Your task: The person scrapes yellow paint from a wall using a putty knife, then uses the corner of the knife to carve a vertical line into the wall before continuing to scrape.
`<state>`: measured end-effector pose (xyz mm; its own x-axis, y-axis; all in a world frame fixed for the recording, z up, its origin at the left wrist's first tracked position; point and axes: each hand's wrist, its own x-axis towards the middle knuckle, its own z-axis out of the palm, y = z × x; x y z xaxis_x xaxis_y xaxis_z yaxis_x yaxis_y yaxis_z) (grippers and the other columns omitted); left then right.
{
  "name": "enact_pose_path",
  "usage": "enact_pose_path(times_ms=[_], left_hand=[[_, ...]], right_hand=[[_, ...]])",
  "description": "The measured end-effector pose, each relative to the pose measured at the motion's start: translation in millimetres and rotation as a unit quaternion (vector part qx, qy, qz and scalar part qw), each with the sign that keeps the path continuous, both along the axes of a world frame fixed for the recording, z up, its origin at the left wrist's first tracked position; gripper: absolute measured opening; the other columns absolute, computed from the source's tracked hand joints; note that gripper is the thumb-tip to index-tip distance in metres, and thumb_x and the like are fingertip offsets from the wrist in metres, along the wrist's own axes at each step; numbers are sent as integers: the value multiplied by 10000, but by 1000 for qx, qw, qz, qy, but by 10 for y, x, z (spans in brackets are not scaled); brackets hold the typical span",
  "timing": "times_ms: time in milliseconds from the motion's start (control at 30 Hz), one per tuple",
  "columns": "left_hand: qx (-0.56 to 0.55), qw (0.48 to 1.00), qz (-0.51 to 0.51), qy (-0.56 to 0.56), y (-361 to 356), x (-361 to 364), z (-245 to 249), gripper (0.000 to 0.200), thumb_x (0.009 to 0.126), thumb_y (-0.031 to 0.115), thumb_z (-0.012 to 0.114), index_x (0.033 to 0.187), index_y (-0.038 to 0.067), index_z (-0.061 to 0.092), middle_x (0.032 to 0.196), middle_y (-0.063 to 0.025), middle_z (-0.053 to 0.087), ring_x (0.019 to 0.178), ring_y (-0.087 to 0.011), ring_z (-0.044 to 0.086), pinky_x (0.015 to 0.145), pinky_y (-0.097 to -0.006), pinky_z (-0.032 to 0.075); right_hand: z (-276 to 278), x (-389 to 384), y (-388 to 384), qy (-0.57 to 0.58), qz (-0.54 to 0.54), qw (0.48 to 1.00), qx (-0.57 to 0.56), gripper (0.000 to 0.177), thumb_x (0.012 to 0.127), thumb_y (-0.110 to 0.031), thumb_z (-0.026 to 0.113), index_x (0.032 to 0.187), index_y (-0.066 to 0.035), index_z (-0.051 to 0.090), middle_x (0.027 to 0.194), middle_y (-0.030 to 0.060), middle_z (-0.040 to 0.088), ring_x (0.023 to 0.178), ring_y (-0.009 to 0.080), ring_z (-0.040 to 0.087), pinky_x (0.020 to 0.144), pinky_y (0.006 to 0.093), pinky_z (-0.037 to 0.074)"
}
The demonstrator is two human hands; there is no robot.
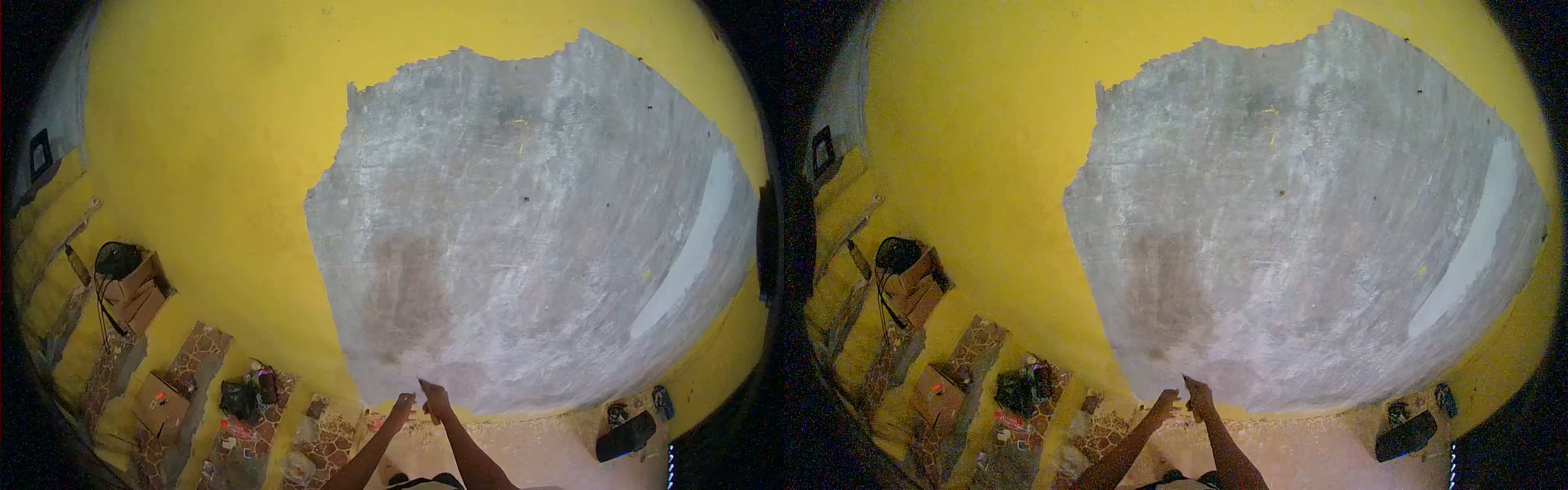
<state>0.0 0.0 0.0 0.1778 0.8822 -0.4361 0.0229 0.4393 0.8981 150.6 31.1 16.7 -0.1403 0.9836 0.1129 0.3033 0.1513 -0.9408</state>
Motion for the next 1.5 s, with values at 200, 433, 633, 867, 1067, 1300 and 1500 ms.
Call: enact_pose_path(times_ms=[200, 433, 633, 867, 1067, 1300, 1500], left_hand=[[6, 972, 44, -230, -87, 143, 1152, 571, 923, 510, 497, 1330, 113, 440, 1223, -56, 539, 1034, -218, 554, 889, -469, 432], [164, 924, 127, -321, 87, 281, 1636, 394, 1001, 283, 426, 1349, 98, 423, 1242, -25, 527, 1055, -170, 552, 860, -307, 470], [226, 804, 184, -519, 490, 293, 1863, 354, 1012, 251, 408, 1328, 91, 417, 1218, -36, 532, 1009, -150, 566, 813, -300, 502], [222, 937, 180, -200, 685, -398, 2469, 258, 997, 278, 401, 971, 49, 515, 718, -85, 607, 414, -123, 500, 366, -241, 381], [221, 921, 235, -220, 834, -601, 2393, 292, 969, 338, 437, 921, 53, 481, 668, -118, 577, 350, -130, 448, 307, -254, 350], [223, 928, 242, -174, 852, -1026, 2563, 290, 966, 324, 405, 867, 58, 464, 675, -124, 580, 354, -137, 433, 316, -256, 333], [201, 941, 204, -182, 898, -1393, 2918, 336, 983, 353, 445, 882, 45, 531, 591, -71, 547, 374, -133, 445, 359, -264, 357]], right_hand=[[1887, -373, -259, 130, -102, 974, -156, 409, 902, -134, 589, 1290, -14, 532, 1198, 162, 626, 1073, 228, 611, 890, 300, 475], [2363, -495, -79, -25, -73, 974, 214, 481, 859, -22, 522, 1337, -60, 487, 1413, 185, 427, 1203, 356, 516, 948, 384, 456], [2786, -638, 129, -172, -24, 941, 292, 472, 854, -33, 525, 1325, -62, 508, 1433, 196, 398, 1180, 408, 510, 994, 399, 421], [2828, -401, 742, -50, 75, 983, 159, 475, 886, -92, 598, 1346, -61, 483, 1302, 146, 558, 1057, 243, 608, 818, 341, 510], [2622, -685, 1048, 123, 151, 981, -13, 419, 944, -152, 548, 1358, -109, 496, 1150, 64, 640, 948, 139, 621, 749, 277, 521], [2595, -1293, 1040, 248, 73, 966, 4, 272, 948, -155, 542, 1153, 12, 605, 930, 77, 659, 769, 138, 640, 672, 256, 526], [2968, -1913, 1021, 210, 100, 966, -109, 246, 964, -199, 528, 967, 24, 632, 731, 35, 610, 567, 110, 573, 540, 230, 484]])
